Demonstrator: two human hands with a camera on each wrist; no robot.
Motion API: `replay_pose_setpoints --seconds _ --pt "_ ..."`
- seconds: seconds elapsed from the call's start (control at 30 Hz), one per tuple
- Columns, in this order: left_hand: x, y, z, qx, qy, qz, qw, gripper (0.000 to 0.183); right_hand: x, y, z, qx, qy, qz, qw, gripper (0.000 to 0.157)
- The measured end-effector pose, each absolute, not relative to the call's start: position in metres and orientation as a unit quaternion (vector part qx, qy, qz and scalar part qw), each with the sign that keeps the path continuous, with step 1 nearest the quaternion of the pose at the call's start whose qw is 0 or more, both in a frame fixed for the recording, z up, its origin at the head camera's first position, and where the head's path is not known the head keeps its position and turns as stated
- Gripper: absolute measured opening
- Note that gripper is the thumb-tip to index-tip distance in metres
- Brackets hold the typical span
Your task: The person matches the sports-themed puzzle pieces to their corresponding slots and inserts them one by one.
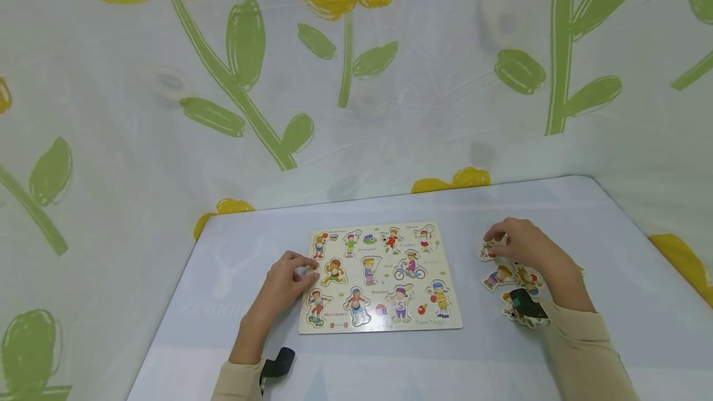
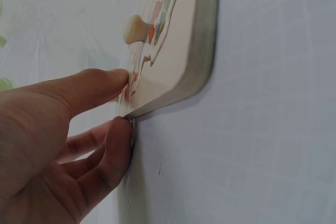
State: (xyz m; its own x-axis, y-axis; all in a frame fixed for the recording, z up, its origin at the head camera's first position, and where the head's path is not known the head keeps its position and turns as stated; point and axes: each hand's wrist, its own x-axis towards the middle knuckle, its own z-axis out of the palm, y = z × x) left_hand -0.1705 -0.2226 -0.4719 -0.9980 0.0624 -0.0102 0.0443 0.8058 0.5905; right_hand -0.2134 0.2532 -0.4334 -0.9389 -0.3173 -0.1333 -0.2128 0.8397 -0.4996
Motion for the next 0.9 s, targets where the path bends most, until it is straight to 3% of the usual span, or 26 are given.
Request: replay_pose_setpoints --seconds 0.57,0.9 --pt "-0.172 -0.222 -0.469 0.036 0.949 0.313 0.018 0.025 -0.218 0.258 -0.445 -0.125 0.957 -0.244 0.093 0.016" --pt "-0.170 -0.223 -0.470 0.030 0.949 0.314 0.019 0.026 -0.215 0.256 -0.448 -0.106 0.962 -0.234 0.098 0.025"
